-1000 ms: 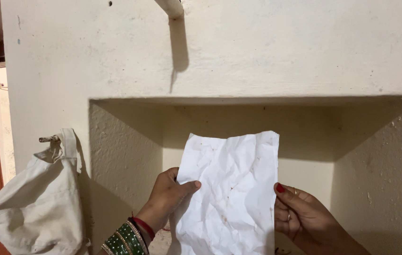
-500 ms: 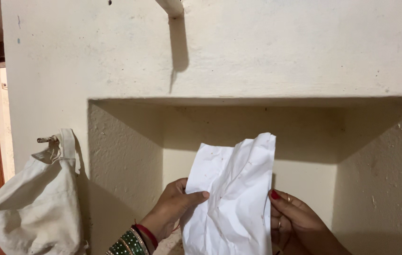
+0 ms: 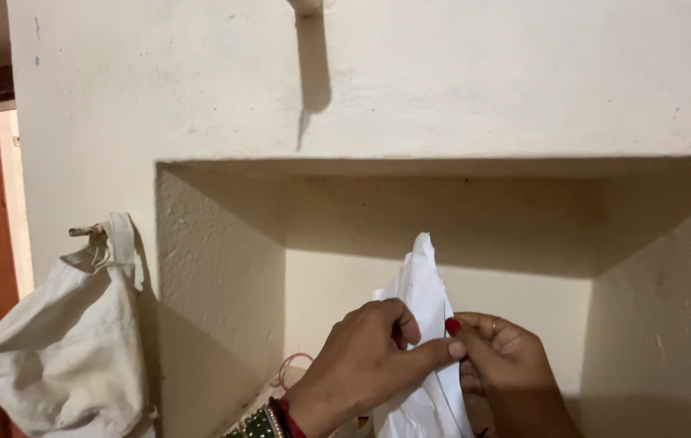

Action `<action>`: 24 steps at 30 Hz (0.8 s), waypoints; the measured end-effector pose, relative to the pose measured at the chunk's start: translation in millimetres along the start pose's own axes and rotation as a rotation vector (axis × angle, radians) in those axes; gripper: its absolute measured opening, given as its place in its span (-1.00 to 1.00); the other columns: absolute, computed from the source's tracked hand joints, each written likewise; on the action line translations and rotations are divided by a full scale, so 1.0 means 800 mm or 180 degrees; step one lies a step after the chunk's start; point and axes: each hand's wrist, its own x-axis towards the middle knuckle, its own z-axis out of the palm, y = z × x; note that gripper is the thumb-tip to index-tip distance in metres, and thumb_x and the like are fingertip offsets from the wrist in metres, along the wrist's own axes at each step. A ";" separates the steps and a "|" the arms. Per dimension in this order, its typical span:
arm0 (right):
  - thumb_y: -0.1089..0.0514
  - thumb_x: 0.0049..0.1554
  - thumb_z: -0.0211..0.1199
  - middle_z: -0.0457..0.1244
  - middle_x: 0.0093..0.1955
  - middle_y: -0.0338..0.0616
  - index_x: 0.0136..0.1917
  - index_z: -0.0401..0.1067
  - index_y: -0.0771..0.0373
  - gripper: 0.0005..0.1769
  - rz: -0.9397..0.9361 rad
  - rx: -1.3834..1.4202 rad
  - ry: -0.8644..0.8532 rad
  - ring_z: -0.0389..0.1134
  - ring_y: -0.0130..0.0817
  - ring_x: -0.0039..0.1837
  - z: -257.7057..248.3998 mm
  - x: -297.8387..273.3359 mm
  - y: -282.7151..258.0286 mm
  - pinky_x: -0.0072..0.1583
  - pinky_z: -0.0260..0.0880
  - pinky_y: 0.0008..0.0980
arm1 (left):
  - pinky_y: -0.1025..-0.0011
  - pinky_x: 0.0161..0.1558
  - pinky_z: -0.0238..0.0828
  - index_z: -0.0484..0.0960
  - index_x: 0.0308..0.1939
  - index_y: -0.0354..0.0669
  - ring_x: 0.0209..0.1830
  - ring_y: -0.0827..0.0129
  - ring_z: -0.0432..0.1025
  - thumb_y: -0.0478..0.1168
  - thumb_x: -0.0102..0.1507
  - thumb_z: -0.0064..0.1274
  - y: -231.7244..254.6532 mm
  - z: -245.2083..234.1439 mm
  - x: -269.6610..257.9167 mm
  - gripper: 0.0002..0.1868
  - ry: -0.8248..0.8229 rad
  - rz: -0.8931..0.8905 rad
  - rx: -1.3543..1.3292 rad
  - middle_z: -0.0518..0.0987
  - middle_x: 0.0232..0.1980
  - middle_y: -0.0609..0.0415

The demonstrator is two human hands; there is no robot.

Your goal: The person folds a red cloth and places it on a shelf. They then handle a small box, a plastic bag containing small items, and a white paper, moving them between a wall shelf and a window ledge. Finally, they pick up a nail polish bottle and a thin stick, manipulating them briefly before the video ends.

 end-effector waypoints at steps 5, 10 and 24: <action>0.15 0.22 0.22 0.41 -0.27 0.02 0.06 0.54 0.45 -0.71 0.0233 -0.0356 0.0042 0.40 -0.33 -0.30 0.002 -0.012 -0.013 -0.19 0.47 -0.35 | 0.38 -0.49 0.46 0.61 -0.39 -0.27 -0.58 0.38 0.53 -0.16 0.14 0.11 0.005 -0.013 -0.009 -0.79 -0.0094 -0.0188 -0.0579 0.63 -0.53 -0.02; 0.25 0.20 0.20 0.39 -0.14 0.00 0.08 0.51 0.52 -0.73 -0.0230 0.0213 0.0145 0.35 -0.35 -0.11 -0.016 0.000 -0.002 -0.02 0.38 -0.36 | 0.45 -0.50 0.55 0.57 -0.44 -0.39 -0.59 0.40 0.55 -0.24 0.17 0.05 -0.013 -0.024 0.002 -0.79 0.0240 -0.0323 -0.0803 0.63 -0.52 -0.06; 0.22 0.21 0.19 0.40 -0.14 0.03 0.05 0.50 0.53 -0.72 -0.0670 -0.0065 0.0362 0.37 -0.37 -0.07 -0.017 0.003 0.006 0.05 0.39 -0.39 | 0.41 -0.51 0.51 0.59 -0.43 -0.38 -0.62 0.40 0.52 -0.27 0.15 0.08 -0.003 -0.016 -0.001 -0.82 0.0333 -0.0228 -0.0827 0.60 -0.54 -0.02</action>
